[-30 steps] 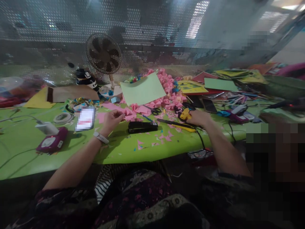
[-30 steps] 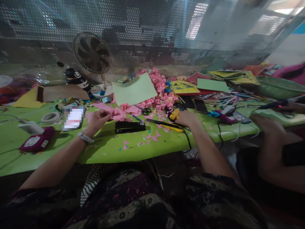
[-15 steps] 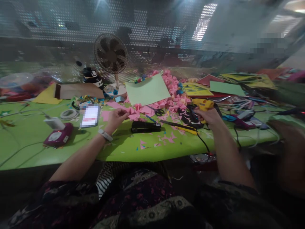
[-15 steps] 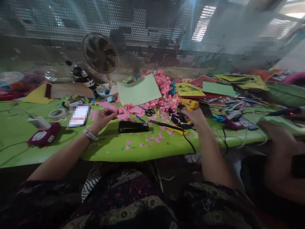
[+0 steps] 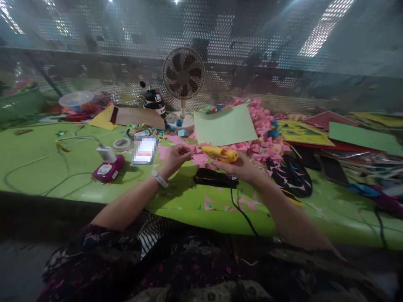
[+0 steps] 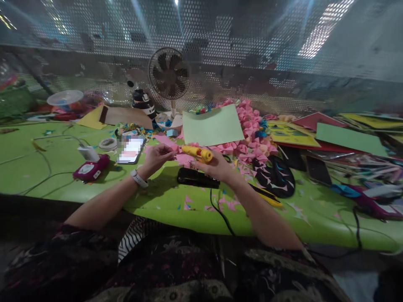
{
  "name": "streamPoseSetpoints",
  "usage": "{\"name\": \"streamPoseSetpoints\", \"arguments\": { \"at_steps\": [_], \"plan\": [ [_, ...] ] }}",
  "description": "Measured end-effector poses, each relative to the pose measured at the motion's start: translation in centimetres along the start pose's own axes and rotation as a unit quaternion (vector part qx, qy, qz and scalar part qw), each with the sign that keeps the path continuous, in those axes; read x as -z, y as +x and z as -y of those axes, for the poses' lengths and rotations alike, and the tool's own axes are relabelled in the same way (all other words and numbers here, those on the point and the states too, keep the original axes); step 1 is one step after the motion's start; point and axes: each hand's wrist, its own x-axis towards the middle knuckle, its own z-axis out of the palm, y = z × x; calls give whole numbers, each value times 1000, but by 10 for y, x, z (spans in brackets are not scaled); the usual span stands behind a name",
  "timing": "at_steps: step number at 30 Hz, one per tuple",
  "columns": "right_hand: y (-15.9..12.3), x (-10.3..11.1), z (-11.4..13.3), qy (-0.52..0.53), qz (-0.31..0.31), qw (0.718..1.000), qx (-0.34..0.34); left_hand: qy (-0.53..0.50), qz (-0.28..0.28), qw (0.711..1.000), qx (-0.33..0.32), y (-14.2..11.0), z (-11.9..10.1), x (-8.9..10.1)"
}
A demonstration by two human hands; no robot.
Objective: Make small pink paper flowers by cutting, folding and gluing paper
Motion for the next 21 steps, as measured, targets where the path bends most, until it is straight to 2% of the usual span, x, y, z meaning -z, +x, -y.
{"name": "streamPoseSetpoints", "arguments": {
  "at_steps": [4,10,21],
  "plan": [
    [-6,-2,-8,-25,-23,999,7,4,5,1000,-20,-2,-3,-3],
    [-8,-6,-2,-149,-38,988,23,3,13,999,-31,-5,-4,-6],
    [-10,-7,5,-163,-41,985,43,6,27,999,-38,-9,-5,-8]
  ]
}}
